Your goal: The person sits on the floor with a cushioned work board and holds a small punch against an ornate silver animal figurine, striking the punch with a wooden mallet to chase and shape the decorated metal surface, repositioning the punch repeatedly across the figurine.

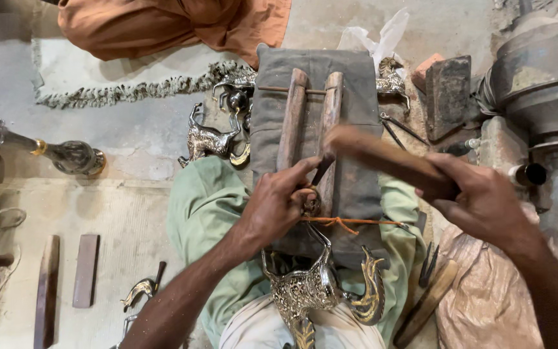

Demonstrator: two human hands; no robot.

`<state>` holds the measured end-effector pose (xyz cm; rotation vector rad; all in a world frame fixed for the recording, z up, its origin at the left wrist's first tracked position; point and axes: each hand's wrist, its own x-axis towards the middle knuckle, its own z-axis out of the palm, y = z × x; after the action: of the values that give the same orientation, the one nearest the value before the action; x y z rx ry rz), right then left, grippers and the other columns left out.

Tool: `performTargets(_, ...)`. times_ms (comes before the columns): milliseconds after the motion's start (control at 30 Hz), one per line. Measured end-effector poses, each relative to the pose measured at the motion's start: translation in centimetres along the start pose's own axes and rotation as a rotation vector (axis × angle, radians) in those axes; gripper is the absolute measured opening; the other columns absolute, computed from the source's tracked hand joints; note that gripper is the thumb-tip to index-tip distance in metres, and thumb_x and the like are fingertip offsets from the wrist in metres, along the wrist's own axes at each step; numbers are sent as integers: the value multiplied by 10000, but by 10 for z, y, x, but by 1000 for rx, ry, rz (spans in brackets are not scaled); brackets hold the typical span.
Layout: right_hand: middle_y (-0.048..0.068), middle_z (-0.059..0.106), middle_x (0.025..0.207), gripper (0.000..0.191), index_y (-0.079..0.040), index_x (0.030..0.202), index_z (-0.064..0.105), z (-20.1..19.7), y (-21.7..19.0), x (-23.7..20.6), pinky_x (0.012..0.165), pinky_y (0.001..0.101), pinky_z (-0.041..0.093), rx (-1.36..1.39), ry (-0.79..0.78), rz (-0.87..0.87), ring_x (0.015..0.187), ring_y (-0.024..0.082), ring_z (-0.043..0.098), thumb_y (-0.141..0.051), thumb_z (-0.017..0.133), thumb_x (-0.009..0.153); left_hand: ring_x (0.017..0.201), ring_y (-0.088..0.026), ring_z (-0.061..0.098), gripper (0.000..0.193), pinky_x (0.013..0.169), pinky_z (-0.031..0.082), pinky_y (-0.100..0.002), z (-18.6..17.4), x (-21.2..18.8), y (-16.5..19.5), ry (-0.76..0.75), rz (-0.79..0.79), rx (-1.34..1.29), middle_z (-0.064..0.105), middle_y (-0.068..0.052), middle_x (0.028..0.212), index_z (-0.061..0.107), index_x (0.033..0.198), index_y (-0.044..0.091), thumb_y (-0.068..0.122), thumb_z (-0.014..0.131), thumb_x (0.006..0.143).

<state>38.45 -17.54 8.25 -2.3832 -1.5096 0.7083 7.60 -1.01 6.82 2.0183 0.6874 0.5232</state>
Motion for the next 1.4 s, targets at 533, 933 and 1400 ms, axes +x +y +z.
performTargets(533, 88, 679, 889, 578, -56, 1296, 602, 106, 24, -77, 654, 316, 540, 166, 421, -205, 817, 127, 672, -262, 823, 803, 693, -358, 699, 587, 650, 539, -493, -19, 32, -11, -464, 324, 113, 708, -169, 805, 606, 1343, 135, -21, 664, 780)
performTargets(933, 34, 710, 838, 423, -25, 1151, 606, 157, 37, -90, 608, 267, 536, 423, 558, 43, 667, 87, 641, -207, 844, 852, 701, -393, 662, 583, 617, 475, -525, -29, 40, -6, -563, 403, 87, 699, -174, 818, 567, 1384, 153, 23, 692, 829)
performTargets(1400, 143, 708, 847, 424, -86, 1224, 670, 129, 37, -86, 613, 363, 556, 204, 517, -86, 681, 223, 682, -165, 803, 829, 671, -283, 689, 646, 599, 513, -447, -28, 45, -15, -678, 367, 50, 714, -142, 819, 581, 1410, 188, -42, 627, 808)
